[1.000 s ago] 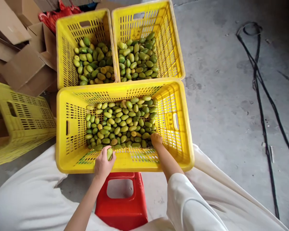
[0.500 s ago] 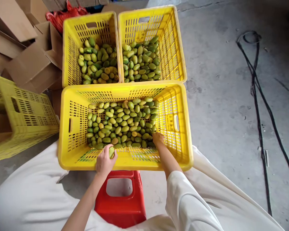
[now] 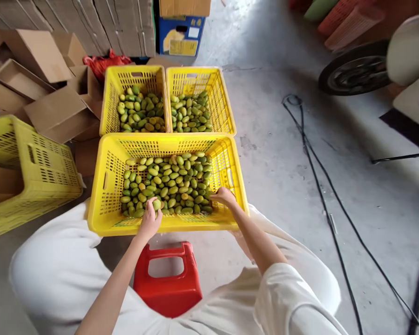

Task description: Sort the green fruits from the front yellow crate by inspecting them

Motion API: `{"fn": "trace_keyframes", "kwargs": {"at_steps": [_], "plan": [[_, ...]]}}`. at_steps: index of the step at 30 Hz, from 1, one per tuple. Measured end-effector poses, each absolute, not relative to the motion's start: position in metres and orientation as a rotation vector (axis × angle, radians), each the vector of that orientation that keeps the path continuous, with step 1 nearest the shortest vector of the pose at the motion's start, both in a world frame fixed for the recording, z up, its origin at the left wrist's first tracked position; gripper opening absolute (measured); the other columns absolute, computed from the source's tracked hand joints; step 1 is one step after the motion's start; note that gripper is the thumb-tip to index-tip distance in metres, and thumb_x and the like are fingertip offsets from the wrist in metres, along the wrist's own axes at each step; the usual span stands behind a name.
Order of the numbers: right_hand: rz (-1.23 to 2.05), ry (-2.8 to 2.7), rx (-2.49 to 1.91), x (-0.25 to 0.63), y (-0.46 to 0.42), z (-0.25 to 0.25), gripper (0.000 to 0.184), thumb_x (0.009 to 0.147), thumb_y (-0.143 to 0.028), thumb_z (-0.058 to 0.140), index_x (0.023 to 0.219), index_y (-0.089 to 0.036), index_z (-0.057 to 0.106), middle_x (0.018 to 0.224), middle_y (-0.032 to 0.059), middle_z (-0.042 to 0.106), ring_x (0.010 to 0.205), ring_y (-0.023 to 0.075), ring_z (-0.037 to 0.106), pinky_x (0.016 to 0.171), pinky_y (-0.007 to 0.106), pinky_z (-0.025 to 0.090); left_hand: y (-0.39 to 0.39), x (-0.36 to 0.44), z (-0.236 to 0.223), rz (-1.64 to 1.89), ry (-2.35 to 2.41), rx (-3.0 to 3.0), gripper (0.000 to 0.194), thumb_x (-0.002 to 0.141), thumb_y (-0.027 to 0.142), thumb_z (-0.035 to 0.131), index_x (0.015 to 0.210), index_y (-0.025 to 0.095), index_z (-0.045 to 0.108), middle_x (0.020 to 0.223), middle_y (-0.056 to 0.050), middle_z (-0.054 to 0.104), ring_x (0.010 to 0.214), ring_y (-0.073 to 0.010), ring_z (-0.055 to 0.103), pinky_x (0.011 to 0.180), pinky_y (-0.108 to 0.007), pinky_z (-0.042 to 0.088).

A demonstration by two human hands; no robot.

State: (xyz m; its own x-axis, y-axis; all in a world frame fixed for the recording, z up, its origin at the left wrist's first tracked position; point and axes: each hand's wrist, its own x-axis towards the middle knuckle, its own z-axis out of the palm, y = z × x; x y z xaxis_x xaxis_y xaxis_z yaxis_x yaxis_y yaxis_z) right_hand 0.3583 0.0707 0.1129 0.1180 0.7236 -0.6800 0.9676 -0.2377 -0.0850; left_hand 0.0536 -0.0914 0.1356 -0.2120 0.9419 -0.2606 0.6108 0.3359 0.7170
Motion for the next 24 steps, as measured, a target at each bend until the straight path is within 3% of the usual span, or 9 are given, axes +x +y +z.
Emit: {"fn": "trace_keyframes", "kwargs": {"at_steps": [3,7,10,13,17,20,24], "plan": [[-1.086,1.741,2.133,0.357,0.077,0.153,0.026,0.085,-0.037,0.077,0.091,-0.012,0.081,0.083,0.0092,0.079,0.086,0.0249,0.077,0.071,0.026,0.056,-0.082,0.051,0.151,0.763,1.889,1.271,0.046,0.096,0.021,0.052,0.142,0.017,0.046,0.144,-0.024,0.060,0.142,-0.0308,0.058,0.122,-0.052,0.045],[-1.436,1.882,2.230,0.343,0.067,0.203,0.031,0.087,-0.042,0.076,0.099,-0.014,0.080,0.091,0.0074,0.080,0.083,0.0194,0.074,0.066,0.023,0.057,-0.069,0.040,0.196,0.915,1.719,1.183,0.053,0.096,0.032,0.062,0.146,0.021,0.052,0.150,-0.020,0.057,0.144,-0.0307,0.057,0.120,-0.048,0.048],[-2.254,1.767,2.234,0.330,0.043,0.234,0.038,0.074,-0.046,0.088,0.096,-0.016,0.077,0.098,0.0080,0.080,0.091,0.0224,0.075,0.072,0.029,0.065,-0.066,0.028,0.231,1.001,1.540,0.998,0.059,0.087,0.039,0.075,0.142,0.023,0.057,0.145,-0.014,0.065,0.133,-0.0295,0.066,0.112,-0.045,0.056],[-2.877,1.472,1.960,0.320,0.017,0.253,0.040,0.071,-0.044,0.093,0.095,-0.019,0.073,0.097,0.0061,0.078,0.093,0.0233,0.078,0.082,0.035,0.068,-0.070,0.015,0.252,1.056,1.463,0.874,0.057,0.073,0.043,0.088,0.120,0.018,0.069,0.128,-0.012,0.075,0.123,-0.0296,0.070,0.109,-0.045,0.057],[-3.014,1.259,1.882,0.315,-0.004,0.257,0.037,0.070,-0.036,0.094,0.093,-0.021,0.070,0.088,0.0042,0.076,0.078,0.0193,0.077,0.072,0.029,0.067,-0.078,0.008,0.255,1.145,1.383,0.686,0.053,0.065,0.043,0.093,0.107,0.016,0.078,0.111,-0.010,0.079,0.100,-0.0230,0.072,0.087,-0.035,0.061],[-3.003,1.174,2.037,0.314,-0.009,0.252,0.038,0.067,-0.030,0.096,0.091,-0.021,0.069,0.083,0.0013,0.074,0.066,0.0136,0.071,0.062,0.022,0.062,-0.076,0.011,0.253,1.172,1.320,0.613,0.047,0.063,0.044,0.093,0.097,0.015,0.080,0.097,-0.008,0.076,0.081,-0.0150,0.064,0.066,-0.025,0.051],[-3.018,1.140,2.170,0.310,-0.011,0.251,0.042,0.060,-0.033,0.098,0.088,-0.021,0.069,0.076,-0.0027,0.070,0.061,0.0092,0.061,0.055,0.018,0.052,-0.068,0.019,0.258,1.171,1.307,0.629,0.049,0.066,0.053,0.088,0.093,0.014,0.077,0.099,-0.009,0.075,0.076,-0.0121,0.058,0.058,-0.022,0.044]]}}
